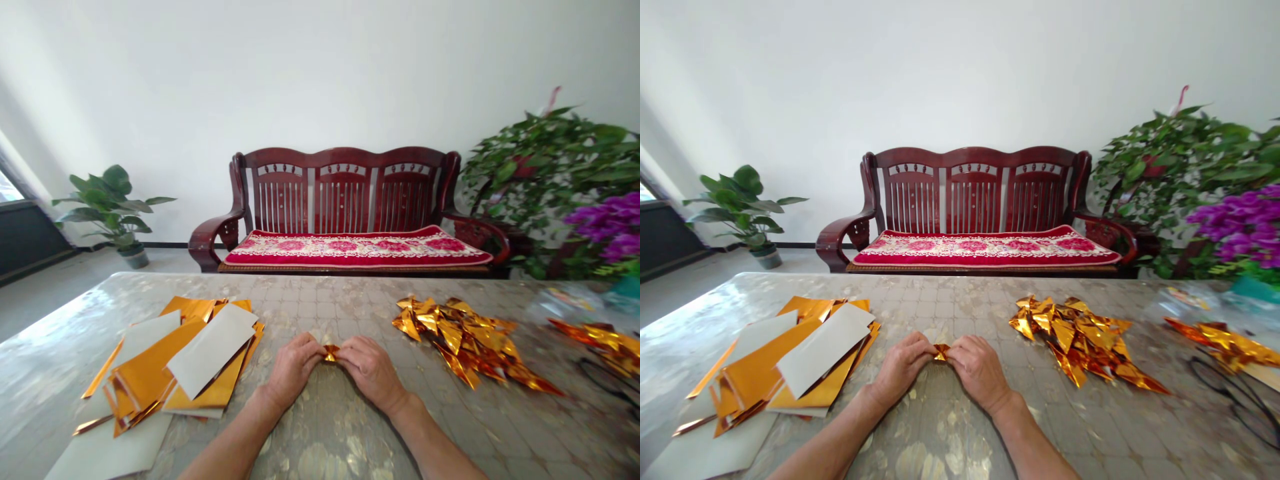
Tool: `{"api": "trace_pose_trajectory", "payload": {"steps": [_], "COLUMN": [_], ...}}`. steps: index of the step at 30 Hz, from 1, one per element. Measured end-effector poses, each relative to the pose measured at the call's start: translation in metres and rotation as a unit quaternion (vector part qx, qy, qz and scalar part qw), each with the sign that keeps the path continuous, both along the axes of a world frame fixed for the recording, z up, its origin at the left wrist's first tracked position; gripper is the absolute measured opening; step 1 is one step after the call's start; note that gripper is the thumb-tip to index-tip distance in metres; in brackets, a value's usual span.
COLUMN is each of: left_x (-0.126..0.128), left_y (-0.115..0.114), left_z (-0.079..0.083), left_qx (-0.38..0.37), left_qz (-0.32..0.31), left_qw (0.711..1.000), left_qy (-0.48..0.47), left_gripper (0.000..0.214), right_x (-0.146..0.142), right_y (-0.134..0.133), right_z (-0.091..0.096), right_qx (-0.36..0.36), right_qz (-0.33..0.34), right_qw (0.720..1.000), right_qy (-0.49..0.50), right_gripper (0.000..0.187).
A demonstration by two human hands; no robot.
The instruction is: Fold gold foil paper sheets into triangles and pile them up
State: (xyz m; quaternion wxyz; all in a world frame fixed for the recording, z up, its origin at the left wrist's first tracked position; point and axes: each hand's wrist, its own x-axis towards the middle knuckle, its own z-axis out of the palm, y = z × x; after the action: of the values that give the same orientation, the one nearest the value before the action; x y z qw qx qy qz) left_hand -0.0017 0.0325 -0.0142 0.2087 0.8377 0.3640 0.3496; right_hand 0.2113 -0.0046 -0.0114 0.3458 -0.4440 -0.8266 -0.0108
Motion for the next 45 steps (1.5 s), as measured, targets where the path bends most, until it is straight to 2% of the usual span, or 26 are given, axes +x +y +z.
{"api": "trace_pose_trajectory", "payload": {"steps": [8,22,35,45], "left_x": [0.0003,0.0021,0.0062,0.0066], "left_y": [0.0031,-0.0001,-0.0028,-0.0046], "left_z": [-0.0083,-0.0026,0.0012,0.0001], "left_qx": [-0.030,-0.050,-0.079,-0.075], "left_qz": [-0.026,-0.043,0.000,-0.009], "left_qw": [0.999,0.997,0.995,0.996], "left_qy": [-0.035,-0.047,-0.062,-0.050], "left_gripper": [0.015,0.013,0.016,0.018], "right_x": [-0.0028,-0.0068,-0.0073,-0.0073], "right_y": [-0.0010,-0.0031,-0.0032,-0.0027], "right_z": [0.0002,0.0010,0.0041,0.0021], "right_qx": [0.009,-0.002,-0.059,-0.057], "right_qz": [-0.006,0.007,0.010,0.018], "right_qw": [1.000,0.998,0.987,0.989], "right_qy": [0.011,0.057,0.148,0.136], "right_gripper": [0.013,0.018,0.016,0.020]}}
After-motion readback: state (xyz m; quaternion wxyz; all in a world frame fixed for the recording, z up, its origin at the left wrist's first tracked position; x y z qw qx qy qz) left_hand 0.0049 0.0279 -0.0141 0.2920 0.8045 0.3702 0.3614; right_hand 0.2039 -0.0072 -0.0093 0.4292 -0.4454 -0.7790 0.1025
